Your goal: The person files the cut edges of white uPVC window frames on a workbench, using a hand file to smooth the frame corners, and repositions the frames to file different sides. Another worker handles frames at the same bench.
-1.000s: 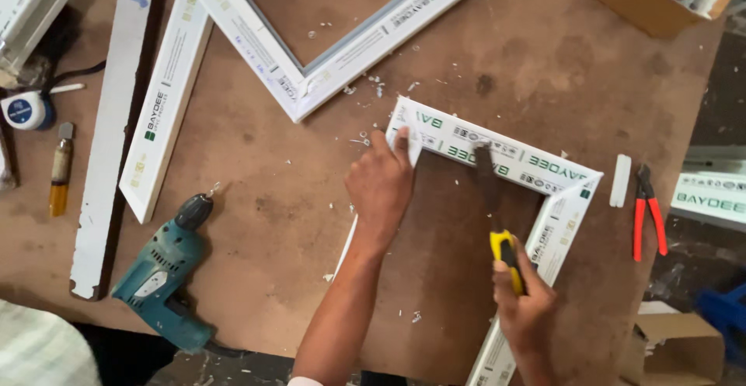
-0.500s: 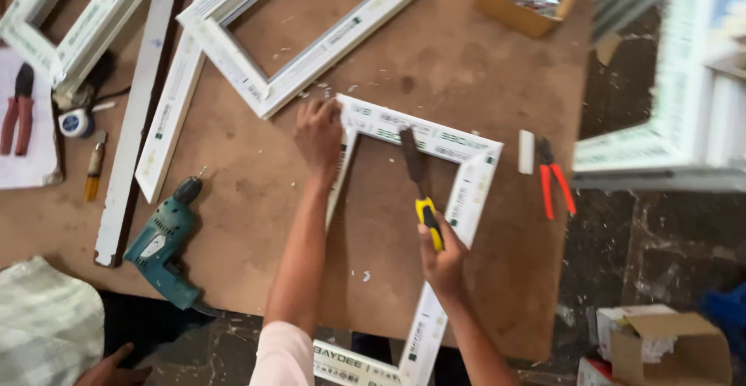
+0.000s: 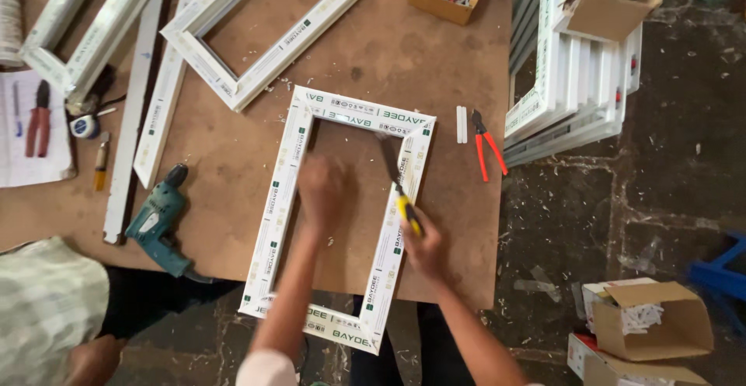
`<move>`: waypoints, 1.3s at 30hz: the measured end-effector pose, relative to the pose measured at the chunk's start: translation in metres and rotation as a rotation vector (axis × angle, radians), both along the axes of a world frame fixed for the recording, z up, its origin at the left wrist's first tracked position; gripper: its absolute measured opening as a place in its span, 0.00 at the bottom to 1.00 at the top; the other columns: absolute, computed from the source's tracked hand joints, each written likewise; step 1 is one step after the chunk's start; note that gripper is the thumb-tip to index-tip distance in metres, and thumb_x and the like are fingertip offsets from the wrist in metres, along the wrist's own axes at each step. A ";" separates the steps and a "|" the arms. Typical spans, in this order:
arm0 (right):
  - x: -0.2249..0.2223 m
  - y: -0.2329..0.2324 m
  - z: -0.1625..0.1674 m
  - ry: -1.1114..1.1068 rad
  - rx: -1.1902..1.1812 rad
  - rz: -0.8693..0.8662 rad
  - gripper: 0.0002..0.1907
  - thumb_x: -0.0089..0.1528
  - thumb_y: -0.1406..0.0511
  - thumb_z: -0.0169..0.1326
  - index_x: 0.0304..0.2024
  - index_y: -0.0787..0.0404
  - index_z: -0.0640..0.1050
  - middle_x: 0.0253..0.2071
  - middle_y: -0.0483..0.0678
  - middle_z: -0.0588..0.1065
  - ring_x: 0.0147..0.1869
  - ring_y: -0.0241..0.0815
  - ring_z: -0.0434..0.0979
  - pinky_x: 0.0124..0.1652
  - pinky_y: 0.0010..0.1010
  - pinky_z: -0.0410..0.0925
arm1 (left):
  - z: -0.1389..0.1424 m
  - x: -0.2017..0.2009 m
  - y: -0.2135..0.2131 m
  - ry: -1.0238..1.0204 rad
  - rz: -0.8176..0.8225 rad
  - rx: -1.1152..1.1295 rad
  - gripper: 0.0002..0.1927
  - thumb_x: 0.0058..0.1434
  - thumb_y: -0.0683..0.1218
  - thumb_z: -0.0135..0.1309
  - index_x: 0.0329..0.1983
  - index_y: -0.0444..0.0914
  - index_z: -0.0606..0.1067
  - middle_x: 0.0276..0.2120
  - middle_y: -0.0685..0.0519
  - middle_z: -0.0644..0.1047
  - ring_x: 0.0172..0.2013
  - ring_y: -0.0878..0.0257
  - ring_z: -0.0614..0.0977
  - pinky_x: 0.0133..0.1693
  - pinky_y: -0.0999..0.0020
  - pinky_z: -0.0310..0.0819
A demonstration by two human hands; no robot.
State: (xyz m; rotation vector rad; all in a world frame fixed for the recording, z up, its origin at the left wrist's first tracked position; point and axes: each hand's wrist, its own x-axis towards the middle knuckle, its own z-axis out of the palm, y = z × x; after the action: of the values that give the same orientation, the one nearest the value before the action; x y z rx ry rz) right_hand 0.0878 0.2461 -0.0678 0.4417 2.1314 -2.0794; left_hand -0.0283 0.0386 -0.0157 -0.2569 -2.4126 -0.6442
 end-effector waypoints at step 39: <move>0.100 0.123 0.121 0.014 0.537 0.095 0.20 0.58 0.55 0.62 0.44 0.64 0.81 0.21 0.55 0.75 0.22 0.44 0.73 0.27 0.39 0.67 | 0.100 0.348 0.056 -0.536 0.608 0.276 0.31 0.47 0.49 0.66 0.56 0.41 0.75 0.63 0.40 0.68 0.62 0.42 0.69 0.62 0.50 0.63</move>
State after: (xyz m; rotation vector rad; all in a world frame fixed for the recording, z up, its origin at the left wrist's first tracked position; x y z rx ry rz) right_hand 0.1876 0.3692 0.0534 0.3661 2.6482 -1.4432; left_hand 0.3194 0.0946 0.0846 0.8307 -2.6382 -0.8072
